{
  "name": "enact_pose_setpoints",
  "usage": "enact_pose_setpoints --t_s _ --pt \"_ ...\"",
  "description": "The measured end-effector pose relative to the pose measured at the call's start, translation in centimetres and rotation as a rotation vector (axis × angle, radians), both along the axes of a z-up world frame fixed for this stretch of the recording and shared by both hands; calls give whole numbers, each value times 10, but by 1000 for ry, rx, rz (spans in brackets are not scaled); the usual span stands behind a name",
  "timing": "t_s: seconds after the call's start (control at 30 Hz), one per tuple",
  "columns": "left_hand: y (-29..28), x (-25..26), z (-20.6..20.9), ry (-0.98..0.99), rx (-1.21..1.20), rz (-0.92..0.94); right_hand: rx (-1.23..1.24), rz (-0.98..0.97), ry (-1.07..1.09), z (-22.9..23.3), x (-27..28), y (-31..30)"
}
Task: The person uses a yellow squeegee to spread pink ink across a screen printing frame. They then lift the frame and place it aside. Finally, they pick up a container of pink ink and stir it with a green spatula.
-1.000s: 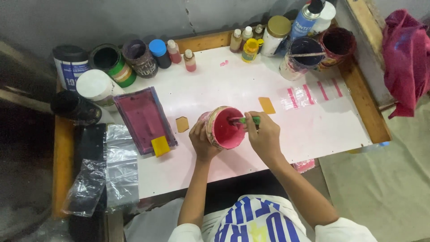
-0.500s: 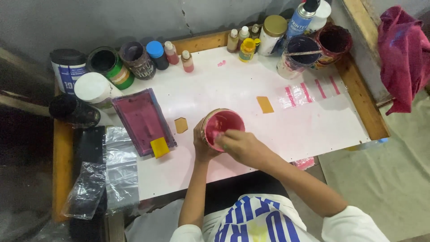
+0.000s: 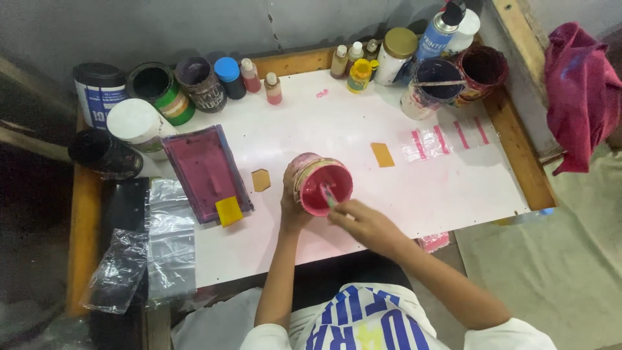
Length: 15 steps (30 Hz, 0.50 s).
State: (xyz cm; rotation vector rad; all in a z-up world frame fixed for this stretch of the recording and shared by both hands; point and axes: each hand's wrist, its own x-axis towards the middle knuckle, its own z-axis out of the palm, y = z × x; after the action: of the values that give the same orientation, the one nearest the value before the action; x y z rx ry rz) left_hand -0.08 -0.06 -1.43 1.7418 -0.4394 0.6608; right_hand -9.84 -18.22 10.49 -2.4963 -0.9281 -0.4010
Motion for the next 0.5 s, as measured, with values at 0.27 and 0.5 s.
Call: enact_pose_setpoints --t_s 0.27,0.5 --pt "-2 15 -22 -299 220 125 58 -12 -15 -16 -9 -3" --pt "-3 10 -11 -239 92 5 -16 112 -25 -1 -12 6"
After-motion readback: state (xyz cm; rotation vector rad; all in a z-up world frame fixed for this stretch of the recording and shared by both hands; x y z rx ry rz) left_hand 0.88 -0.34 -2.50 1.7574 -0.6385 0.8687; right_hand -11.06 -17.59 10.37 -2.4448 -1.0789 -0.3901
